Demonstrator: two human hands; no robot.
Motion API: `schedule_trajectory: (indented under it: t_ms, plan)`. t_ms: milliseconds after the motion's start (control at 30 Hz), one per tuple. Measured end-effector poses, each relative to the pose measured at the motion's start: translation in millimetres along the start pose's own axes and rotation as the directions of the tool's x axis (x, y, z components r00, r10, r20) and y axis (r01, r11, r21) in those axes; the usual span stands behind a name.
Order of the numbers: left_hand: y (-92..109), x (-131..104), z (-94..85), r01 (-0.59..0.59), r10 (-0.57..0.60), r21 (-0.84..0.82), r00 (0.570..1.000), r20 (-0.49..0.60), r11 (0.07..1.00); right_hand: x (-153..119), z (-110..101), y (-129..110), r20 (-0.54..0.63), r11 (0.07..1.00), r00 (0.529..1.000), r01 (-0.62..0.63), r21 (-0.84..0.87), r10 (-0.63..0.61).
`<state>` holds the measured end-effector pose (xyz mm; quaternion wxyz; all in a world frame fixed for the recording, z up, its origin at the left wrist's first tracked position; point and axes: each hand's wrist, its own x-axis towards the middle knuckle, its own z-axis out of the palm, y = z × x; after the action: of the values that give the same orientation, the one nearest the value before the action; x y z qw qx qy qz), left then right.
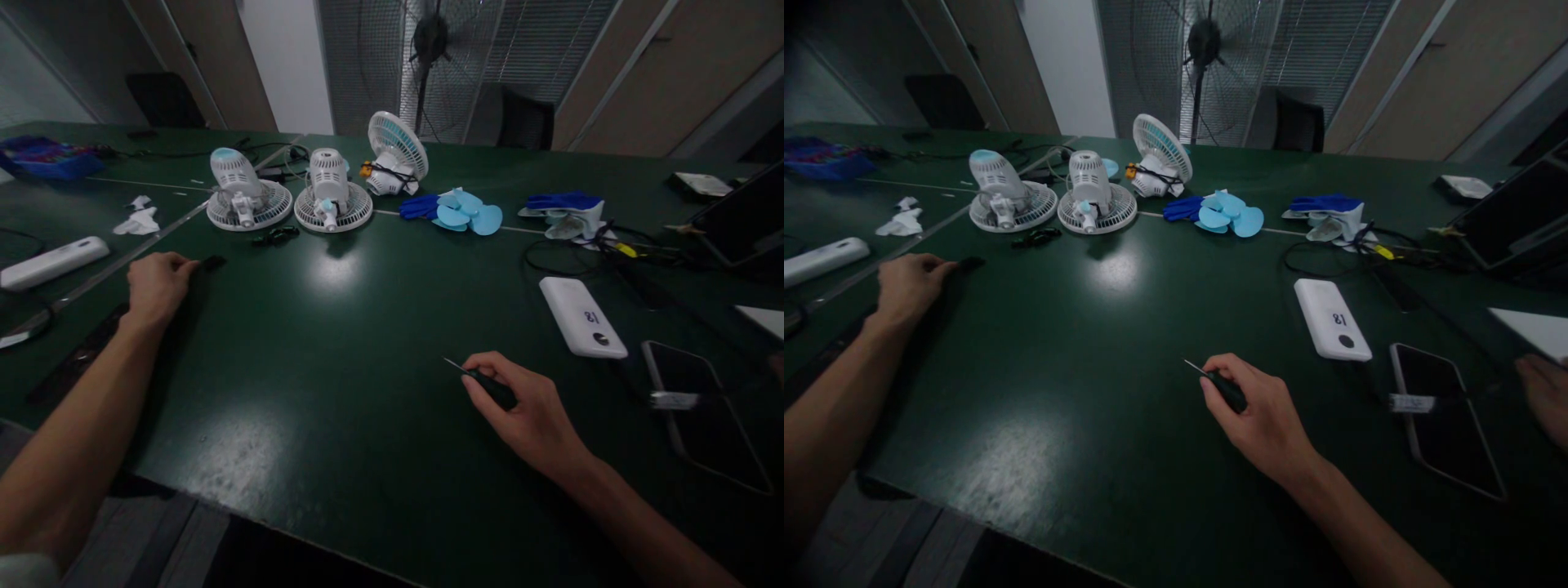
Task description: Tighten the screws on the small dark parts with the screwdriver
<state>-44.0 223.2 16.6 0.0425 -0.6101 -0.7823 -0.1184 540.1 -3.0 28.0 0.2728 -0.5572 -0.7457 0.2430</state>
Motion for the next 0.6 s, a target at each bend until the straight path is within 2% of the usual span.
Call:
schedule_trajectory:
  t_ms: [100, 267, 500, 600]
  plan:
    - [0.1, 0.2, -1.2, 0.084, -0.084, 0.013, 0.996, -0.028, 0.996, -0.2, 0.5, 0.5, 0.009, 1.0, 1.0, -0.012, -0.004, 0.012]
    - [6.0, -0.2, -5.3, 0.111, -0.111, 0.022, 0.993, -0.04, 0.994, -2.7, 0.8, 5.0, 0.031, 1.0, 0.999, -0.014, 0.002, 0.014]
    - [9.5, -3.8, -5.5, 0.049, -0.05, -0.023, 0.997, -0.053, 0.999, -2.6, -0.5, 4.0, 0.049, 1.0, 0.999, -0.016, 0.027, 0.015]
    - [12.6, -5.5, -5.8, -0.014, 0.01, -0.028, 0.989, -0.147, 1.0, -1.4, -1.0, 0.9, 0.03, 1.0, 1.0, -0.007, 0.009, 0.006]
